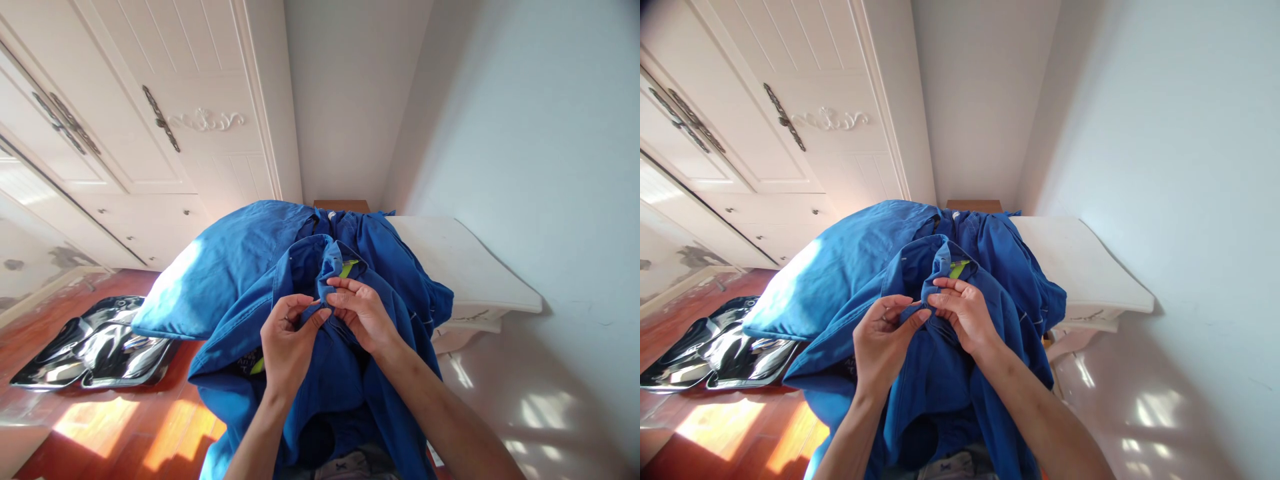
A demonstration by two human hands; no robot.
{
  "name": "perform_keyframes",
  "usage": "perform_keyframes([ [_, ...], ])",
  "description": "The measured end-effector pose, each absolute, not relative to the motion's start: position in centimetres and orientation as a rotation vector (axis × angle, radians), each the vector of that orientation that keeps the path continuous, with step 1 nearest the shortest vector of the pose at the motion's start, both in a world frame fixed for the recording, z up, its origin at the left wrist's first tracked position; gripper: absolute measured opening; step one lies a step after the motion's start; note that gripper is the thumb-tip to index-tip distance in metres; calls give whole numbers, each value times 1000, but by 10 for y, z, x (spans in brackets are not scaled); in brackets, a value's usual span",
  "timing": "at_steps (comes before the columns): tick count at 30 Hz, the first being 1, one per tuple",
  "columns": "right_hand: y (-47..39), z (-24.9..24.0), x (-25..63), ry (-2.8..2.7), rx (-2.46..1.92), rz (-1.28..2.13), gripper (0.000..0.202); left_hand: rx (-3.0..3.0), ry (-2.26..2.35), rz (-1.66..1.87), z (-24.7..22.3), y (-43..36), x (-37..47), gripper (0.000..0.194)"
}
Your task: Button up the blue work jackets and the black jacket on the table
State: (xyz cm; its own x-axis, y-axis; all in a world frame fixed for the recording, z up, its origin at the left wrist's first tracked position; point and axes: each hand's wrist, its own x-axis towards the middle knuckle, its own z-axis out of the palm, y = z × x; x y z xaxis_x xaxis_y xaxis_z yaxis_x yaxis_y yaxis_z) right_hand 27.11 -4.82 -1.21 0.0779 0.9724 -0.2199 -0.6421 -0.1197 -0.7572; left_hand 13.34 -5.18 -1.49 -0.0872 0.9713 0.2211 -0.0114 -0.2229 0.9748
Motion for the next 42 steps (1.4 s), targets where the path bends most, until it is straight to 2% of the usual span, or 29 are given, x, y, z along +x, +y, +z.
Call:
perform_keyframes([
  [7,-43,-15,271,-393,-856,1542,45,1254,1050,1453,-18,-49,131,29],
  [16,-43,-5,276,-721,-934,1390,58,1286,1074,1406,-17,-49,132,27],
  [24,-40,1,270,-631,-922,1414,53,1342,1060,1448,-20,-51,133,25],
  [33,-43,-9,257,-480,-902,1312,56,1085,900,1529,-26,-50,141,30],
  [38,-49,-13,260,-660,-892,1315,52,993,875,1491,-28,-48,138,35],
  [42,-55,-17,267,-852,-906,1246,59,983,885,1429,-25,-47,133,40],
])
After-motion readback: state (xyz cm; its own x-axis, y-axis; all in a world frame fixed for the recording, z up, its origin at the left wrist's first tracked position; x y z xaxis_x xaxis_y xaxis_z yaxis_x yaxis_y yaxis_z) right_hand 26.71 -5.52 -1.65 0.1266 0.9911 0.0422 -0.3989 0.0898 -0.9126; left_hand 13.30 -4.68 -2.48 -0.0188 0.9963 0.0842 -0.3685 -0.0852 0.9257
